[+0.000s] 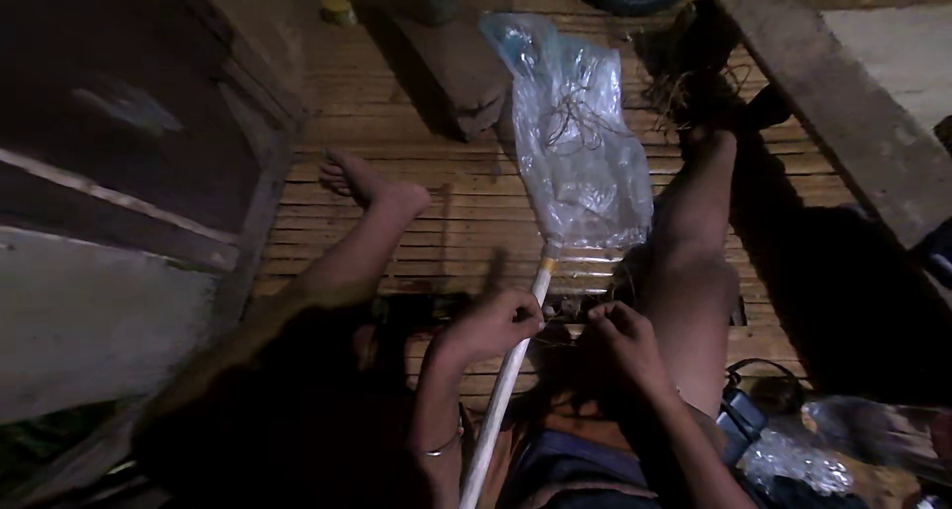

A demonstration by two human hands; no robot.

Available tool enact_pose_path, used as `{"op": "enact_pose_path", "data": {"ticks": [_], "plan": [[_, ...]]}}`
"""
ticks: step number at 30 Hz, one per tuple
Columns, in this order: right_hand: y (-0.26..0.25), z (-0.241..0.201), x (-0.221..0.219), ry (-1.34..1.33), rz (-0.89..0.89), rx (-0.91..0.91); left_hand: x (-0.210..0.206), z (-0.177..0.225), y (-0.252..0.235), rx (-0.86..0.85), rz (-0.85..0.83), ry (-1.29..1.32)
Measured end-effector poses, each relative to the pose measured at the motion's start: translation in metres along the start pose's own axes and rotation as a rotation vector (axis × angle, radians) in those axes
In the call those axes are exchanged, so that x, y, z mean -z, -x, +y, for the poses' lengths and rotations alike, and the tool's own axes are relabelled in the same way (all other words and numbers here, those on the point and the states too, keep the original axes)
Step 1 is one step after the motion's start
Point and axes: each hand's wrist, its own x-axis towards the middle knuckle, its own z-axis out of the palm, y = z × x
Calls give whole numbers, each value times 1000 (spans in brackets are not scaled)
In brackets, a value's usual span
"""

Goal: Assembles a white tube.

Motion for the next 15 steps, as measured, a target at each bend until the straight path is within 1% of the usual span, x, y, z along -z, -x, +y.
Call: {"op": "enact_pose_path", "data": {"ticks": [4, 6, 9, 12, 15], "plan": [[4, -1, 9, 82, -103, 27, 3, -3, 3, -36, 33, -7], [5, -4, 13, 118, -120, 48, 2, -4, 3, -39, 41, -5], [1, -8, 15, 99, -63, 73, 0, -2, 1, -22, 45, -20], [-6, -11, 12, 57, -17, 66, 1, 4, 0, 41, 46, -45], [-11, -7, 7, 1, -16, 66, 2, 4, 2, 71, 93, -30]]}}
